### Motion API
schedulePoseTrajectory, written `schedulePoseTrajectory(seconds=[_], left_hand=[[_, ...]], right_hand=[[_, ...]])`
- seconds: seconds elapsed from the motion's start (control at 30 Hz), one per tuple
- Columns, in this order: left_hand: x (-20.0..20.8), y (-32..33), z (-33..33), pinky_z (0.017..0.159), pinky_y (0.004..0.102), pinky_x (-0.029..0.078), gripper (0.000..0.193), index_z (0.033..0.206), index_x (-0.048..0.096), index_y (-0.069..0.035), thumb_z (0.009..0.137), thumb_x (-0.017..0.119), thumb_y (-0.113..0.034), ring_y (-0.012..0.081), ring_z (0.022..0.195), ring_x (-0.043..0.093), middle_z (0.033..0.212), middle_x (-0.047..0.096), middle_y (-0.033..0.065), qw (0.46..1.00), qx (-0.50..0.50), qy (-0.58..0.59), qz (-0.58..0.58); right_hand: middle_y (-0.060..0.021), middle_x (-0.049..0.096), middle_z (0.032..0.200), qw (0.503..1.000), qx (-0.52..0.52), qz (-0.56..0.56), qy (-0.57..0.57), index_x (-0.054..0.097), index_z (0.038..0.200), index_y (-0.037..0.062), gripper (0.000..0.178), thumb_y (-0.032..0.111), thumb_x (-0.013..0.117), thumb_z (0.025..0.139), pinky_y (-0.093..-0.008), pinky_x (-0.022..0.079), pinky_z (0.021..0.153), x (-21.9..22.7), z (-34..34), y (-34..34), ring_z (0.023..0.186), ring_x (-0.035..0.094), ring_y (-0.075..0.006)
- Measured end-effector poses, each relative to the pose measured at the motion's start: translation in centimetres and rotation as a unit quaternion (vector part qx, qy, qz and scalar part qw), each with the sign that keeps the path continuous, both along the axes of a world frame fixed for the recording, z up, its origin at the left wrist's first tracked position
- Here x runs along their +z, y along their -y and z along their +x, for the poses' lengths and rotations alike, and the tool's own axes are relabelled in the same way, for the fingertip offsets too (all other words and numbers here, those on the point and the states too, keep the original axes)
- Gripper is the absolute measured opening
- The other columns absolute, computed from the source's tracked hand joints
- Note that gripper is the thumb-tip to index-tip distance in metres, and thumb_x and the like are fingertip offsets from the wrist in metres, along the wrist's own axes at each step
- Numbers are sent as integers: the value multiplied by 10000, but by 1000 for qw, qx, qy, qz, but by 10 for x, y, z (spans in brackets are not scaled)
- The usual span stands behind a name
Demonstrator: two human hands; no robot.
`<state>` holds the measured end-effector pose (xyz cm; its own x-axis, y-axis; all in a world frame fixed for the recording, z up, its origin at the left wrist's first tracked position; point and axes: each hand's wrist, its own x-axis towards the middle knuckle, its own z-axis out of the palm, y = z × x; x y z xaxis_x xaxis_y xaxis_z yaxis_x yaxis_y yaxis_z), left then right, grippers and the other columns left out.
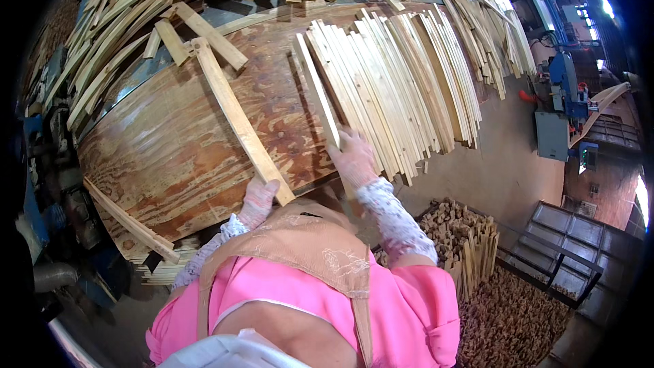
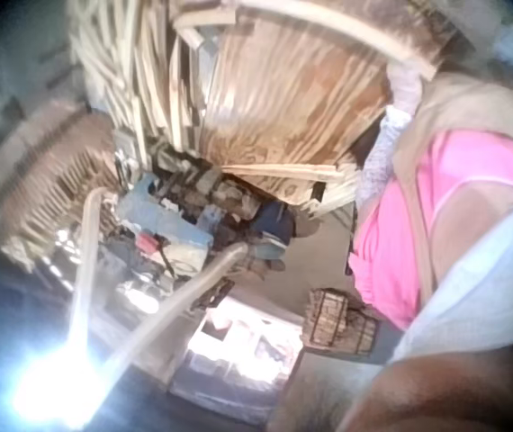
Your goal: The person sorts thin wooden strips on a workbench in a workshop. They pick up individual strips from a disorganized pile and place them into a neat, aligned stack. The person handles the wood by hand, organizing the pieces one by one.
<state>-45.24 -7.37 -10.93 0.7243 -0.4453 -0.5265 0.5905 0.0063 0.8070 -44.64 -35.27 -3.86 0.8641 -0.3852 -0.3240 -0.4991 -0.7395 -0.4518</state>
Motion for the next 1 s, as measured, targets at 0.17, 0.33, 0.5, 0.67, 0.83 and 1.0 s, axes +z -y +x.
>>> schedulePoseTrajectory(seconds=[0.17, 0.33, 0.5, 0.67, 0.83, 1.0], left_hand=[[-8, 55, 3, 989, 370, 531, 428, 1370, 601, 10, 1013, 630, -227, 244, 1088, 681, 1189, 729, 131, 990, -55, 91, 92], [2, 93, 10, 1030, 393, 514, 441, 1363, 605, 1, 1010, 623, -262, 274, 1121, 661, 1187, 713, 143, 983, -105, 101, 115], [16, 103, 45, 1060, 437, 505, 519, 1343, 665, -5, 982, 660, -378, 322, 1144, 673, 1211, 721, 194, 947, -286, 106, 95], [-3, 107, 75, 735, 383, 556, 443, 1099, 731, 7, 993, 642, -414, 215, 783, 688, 884, 739, 102, 969, -239, 40, 47], [-21, 72, 121, 1018, 468, 515, 603, 1262, 700, -1, 1040, 569, -547, 379, 1149, 694, 1208, 743, 225, 893, -277, 314, 167], [1, 51, 303, 1280, 438, 302, 958, 1669, 161, 65, 986, 714, -315, 389, 1525, 422, 1677, 360, 315, 923, 323, 155, 140]], right_hand=[[-183, 585, 1502, 952, 49, -241, 184, 643, 1440, 120, 614, 338, 787, 884, -552, 349, 1227, -89, 44, 45, 1459, 452, -435], [-250, 574, 1492, 964, 12, 75, 255, 407, 1611, -4, 780, 269, 746, 964, -456, 465, 1155, -88, 55, 22, 1355, 583, -354], [-184, 711, 1338, 895, -179, 398, 94, 500, 1540, -68, 668, 211, 739, 983, -325, 526, 1036, -47, 102, 3, 1196, 674, -234], [-125, 757, 1141, 923, -60, 380, -11, 586, 1490, 5, 547, 262, 684, 1017, -322, 549, 930, -52, 94, -16, 1016, 694, -206], [-130, 783, 1065, 964, -63, 258, 28, 731, 1304, 28, 408, 297, 677, 1002, -383, 548, 915, -34, 72, -14, 1021, 722, -264], [-176, 651, 1413, 955, 47, -235, 172, 660, 1426, 144, 593, 273, 795, 864, -554, 421, 1166, -70, 19, 4, 1330, 552, -437]])
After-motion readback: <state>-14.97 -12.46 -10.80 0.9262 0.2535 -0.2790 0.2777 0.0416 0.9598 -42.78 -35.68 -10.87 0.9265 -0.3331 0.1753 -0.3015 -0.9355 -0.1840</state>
